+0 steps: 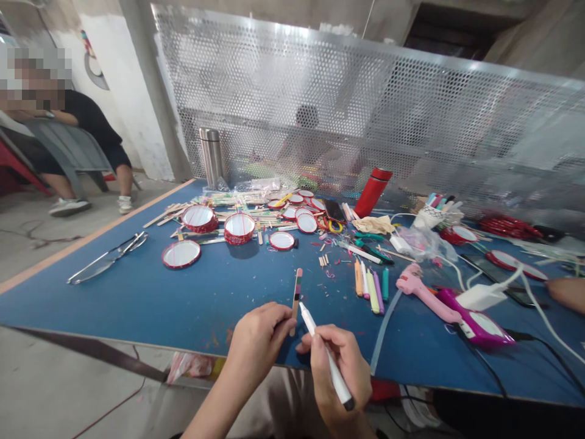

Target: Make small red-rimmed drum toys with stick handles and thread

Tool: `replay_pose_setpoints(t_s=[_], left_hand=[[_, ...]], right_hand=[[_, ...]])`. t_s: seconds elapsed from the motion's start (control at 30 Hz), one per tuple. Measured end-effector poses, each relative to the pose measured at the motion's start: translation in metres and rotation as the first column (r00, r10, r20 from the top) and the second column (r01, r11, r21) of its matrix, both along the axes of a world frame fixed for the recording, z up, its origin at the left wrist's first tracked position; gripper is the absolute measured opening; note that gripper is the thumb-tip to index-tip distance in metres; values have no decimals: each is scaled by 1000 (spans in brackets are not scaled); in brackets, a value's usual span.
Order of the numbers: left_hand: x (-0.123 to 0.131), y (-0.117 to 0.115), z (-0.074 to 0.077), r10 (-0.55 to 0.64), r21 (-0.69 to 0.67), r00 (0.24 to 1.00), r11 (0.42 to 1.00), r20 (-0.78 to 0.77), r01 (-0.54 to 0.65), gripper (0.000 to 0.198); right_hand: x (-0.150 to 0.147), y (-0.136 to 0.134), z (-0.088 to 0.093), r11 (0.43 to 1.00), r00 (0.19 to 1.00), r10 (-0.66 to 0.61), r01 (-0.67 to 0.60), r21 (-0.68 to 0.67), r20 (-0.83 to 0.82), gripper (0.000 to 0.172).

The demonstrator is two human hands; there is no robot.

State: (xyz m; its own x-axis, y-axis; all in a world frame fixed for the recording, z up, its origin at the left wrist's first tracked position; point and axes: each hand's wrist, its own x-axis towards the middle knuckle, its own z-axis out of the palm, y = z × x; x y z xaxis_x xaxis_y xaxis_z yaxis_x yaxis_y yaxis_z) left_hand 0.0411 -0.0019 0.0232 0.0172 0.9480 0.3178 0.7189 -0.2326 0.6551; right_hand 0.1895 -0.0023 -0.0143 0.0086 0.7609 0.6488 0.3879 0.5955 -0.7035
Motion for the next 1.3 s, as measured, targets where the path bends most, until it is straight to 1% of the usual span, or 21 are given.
replay_pose_setpoints(t_s=[0.2, 0.3, 0.43, 0.57, 0.87, 0.97, 1.1, 1.2, 1.3], left_hand=[[0, 0, 0, 9, -9, 1000, 1000, -9, -9, 17], [0, 0, 1, 16, -30, 1000, 999, -12, -16, 17], [0, 0, 2, 14, -36, 1000, 999, -15, -15, 15], [0, -1, 0, 3, -45, 1000, 999, -19, -4, 15], [0, 0, -1, 2, -56, 1000, 998, 6, -2, 15], [1, 0, -1, 10, -68, 1000, 998, 11, -9, 15], [0, -1, -2, -1, -59, 1000, 998, 14, 2, 17], [0, -2, -2, -6, -52, 1000, 999, 21, 7, 16], [-1, -2, -3, -9, -39, 1000, 999, 20, 10, 17]], right_hand=[[-3, 0, 10, 998, 998, -41, 39, 51, 44, 5], [-3, -1, 14, 997, 999, -32, 29, 65, 38, 6], [-1, -1, 9, 997, 999, 17, -20, 69, 41, 7], [1, 0, 3, 998, 998, 17, -21, 52, 67, 8], [0, 1, 6, 997, 998, 11, -16, 74, 65, 7], [-1, 0, 5, 998, 999, 9, -11, 69, 36, 7], [-2, -1, 5, 997, 999, 28, -25, 71, -37, 12], [-2, 0, 4, 996, 998, 52, -49, 70, -46, 15], [-2, 1, 3, 997, 998, 51, -47, 69, -49, 15]])
